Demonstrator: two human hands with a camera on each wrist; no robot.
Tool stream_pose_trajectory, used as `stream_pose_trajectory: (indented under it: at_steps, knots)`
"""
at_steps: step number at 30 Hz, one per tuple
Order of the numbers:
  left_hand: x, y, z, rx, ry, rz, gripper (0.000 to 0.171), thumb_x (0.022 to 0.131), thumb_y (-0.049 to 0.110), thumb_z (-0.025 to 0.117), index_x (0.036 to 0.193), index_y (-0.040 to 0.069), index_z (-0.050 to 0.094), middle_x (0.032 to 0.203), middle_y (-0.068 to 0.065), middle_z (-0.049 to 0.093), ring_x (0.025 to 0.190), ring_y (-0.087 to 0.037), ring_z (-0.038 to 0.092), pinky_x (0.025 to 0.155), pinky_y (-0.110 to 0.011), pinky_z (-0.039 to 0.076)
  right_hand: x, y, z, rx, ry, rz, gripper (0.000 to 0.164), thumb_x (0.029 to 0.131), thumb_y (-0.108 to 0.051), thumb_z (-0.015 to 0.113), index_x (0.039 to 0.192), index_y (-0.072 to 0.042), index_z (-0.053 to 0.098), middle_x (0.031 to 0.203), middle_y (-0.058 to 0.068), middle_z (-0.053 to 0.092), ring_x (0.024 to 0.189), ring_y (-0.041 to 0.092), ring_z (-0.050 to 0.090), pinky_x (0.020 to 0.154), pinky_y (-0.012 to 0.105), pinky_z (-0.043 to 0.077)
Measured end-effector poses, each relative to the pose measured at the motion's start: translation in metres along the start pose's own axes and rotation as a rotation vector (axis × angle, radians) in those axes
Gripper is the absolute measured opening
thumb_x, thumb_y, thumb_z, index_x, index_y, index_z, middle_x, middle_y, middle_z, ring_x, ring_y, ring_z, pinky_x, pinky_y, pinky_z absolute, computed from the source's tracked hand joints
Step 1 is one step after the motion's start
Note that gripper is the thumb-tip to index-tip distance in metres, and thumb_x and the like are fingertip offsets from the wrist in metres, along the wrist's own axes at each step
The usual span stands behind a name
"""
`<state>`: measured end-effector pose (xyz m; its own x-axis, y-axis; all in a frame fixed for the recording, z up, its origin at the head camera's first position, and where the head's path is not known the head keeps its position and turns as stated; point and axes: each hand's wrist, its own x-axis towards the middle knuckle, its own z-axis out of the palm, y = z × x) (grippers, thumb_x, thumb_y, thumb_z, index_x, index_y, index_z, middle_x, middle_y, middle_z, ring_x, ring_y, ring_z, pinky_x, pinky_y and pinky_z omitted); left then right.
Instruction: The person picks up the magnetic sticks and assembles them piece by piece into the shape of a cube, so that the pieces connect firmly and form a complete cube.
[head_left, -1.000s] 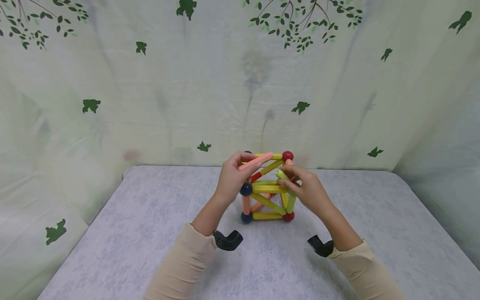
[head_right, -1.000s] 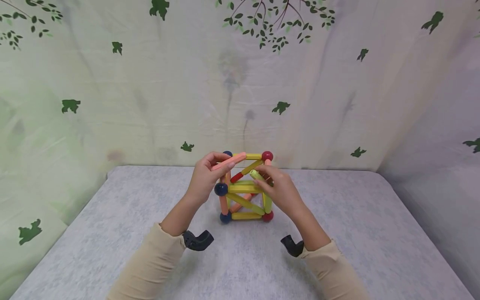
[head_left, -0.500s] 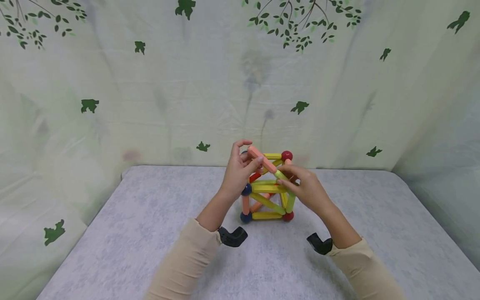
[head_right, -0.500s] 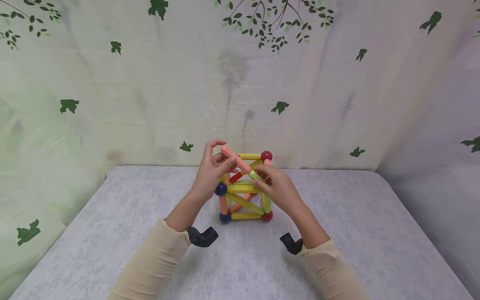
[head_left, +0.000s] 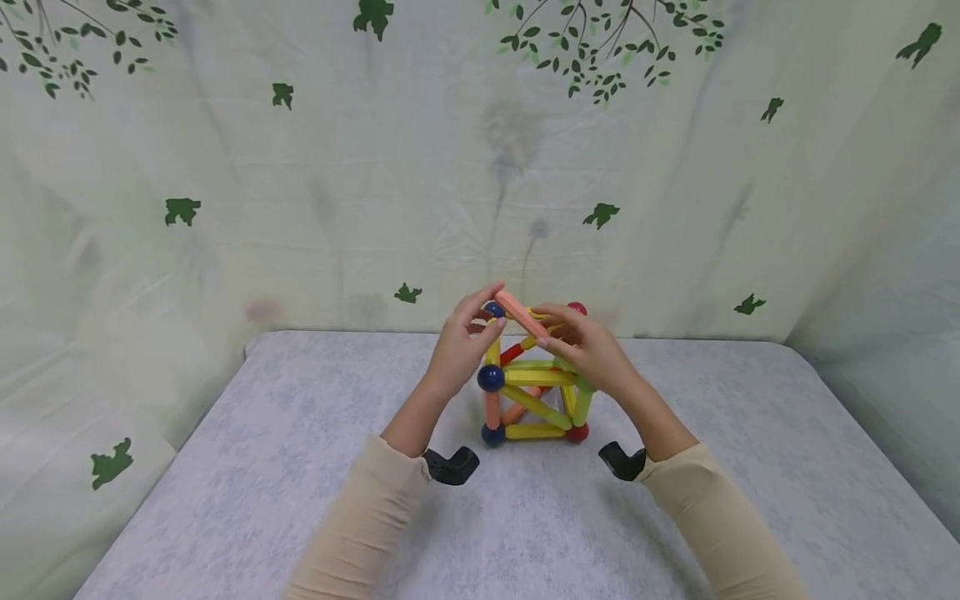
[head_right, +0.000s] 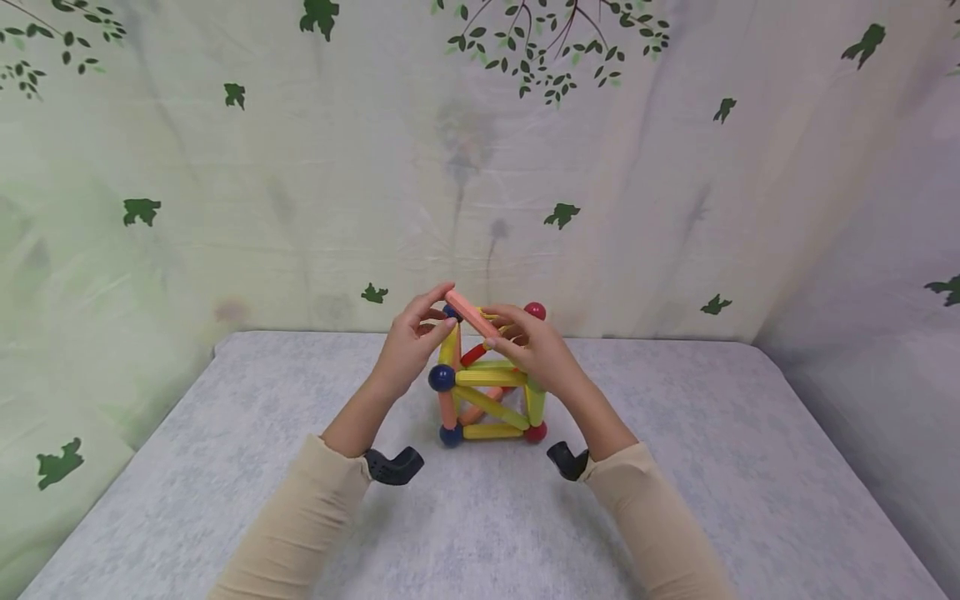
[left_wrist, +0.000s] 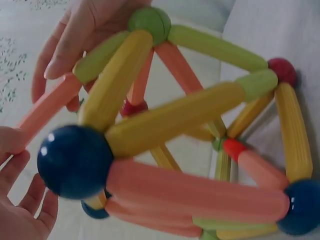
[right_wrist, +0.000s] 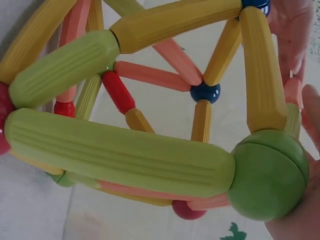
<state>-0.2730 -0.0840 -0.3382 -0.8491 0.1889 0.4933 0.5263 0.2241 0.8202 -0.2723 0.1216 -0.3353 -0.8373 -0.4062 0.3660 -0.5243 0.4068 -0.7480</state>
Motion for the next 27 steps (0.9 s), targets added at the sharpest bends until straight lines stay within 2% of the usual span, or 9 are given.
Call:
stream_pose_trajectory:
  at_steps: [5, 8, 11, 13, 16, 19, 27]
  knots:
    - [0.005, -0.016, -0.004, 0.118, -0.080, -0.030, 0.053, 0.088, 0.010, 0.058, 0.137, 0.014, 0.038, 0.130, -0.004, 0.046, 0.109, -0.027, 0.046, 0.088, -0.044, 0.037, 0.010, 0.004, 0.001, -0.025, -0.048, 0.035, 0.038, 0.087, -0.018, 0.059, 0.125, -0.016, 0.054, 0.103, 0.007, 0.062, 0.086, 0.021, 0.060, 0.073, 0.034, 0.049]
    - [0.006, -0.024, -0.003, 0.175, -0.150, -0.072, 0.057, 0.087, 0.011, 0.058, 0.139, 0.013, 0.033, 0.133, -0.005, 0.043, 0.110, -0.023, 0.044, 0.087, -0.042, 0.039, 0.014, 0.005, 0.001, -0.067, -0.067, 0.079, 0.037, 0.087, -0.018, 0.059, 0.124, -0.014, 0.055, 0.099, 0.005, 0.063, 0.085, 0.020, 0.060, 0.074, 0.034, 0.049]
    - [0.007, -0.027, 0.000, 0.194, -0.196, -0.130, 0.059, 0.088, 0.011, 0.057, 0.140, 0.013, 0.030, 0.137, -0.005, 0.037, 0.112, -0.019, 0.042, 0.084, -0.037, 0.042, 0.017, 0.005, 0.001, -0.117, -0.090, 0.112, 0.038, 0.088, -0.018, 0.059, 0.125, -0.013, 0.055, 0.095, 0.007, 0.064, 0.083, 0.019, 0.059, 0.072, 0.034, 0.048]
    - [0.007, -0.028, 0.001, 0.183, -0.206, -0.163, 0.060, 0.088, 0.011, 0.056, 0.141, 0.013, 0.029, 0.139, -0.006, 0.033, 0.112, -0.019, 0.042, 0.082, -0.036, 0.044, 0.018, 0.005, 0.001, -0.141, -0.100, 0.132, 0.038, 0.087, -0.018, 0.059, 0.125, -0.013, 0.055, 0.094, 0.007, 0.065, 0.082, 0.018, 0.059, 0.071, 0.033, 0.048]
    - [0.008, -0.028, 0.001, 0.173, -0.219, -0.177, 0.058, 0.089, 0.010, 0.055, 0.141, 0.010, 0.029, 0.141, -0.007, 0.028, 0.120, -0.018, 0.036, 0.087, -0.036, 0.042, 0.019, 0.004, 0.002, -0.163, -0.116, 0.148, 0.038, 0.087, -0.018, 0.060, 0.124, -0.013, 0.055, 0.093, 0.007, 0.064, 0.080, 0.018, 0.058, 0.068, 0.031, 0.048]
    - [0.009, -0.027, 0.001, 0.168, -0.233, -0.195, 0.055, 0.089, 0.010, 0.053, 0.140, 0.009, 0.032, 0.142, -0.008, 0.025, 0.122, -0.019, 0.034, 0.090, -0.038, 0.040, 0.020, 0.004, 0.003, -0.177, -0.125, 0.154, 0.036, 0.087, -0.018, 0.060, 0.123, -0.014, 0.057, 0.091, 0.006, 0.064, 0.076, 0.018, 0.057, 0.065, 0.030, 0.048]
    - [0.009, -0.027, 0.001, 0.187, -0.236, -0.209, 0.046, 0.089, 0.011, 0.052, 0.133, 0.003, 0.041, 0.140, -0.007, 0.029, 0.119, -0.021, 0.037, 0.092, -0.038, 0.039, 0.020, 0.005, 0.004, -0.209, -0.139, 0.182, 0.032, 0.086, -0.019, 0.061, 0.117, -0.013, 0.061, 0.091, 0.003, 0.062, 0.073, 0.019, 0.055, 0.063, 0.027, 0.048]
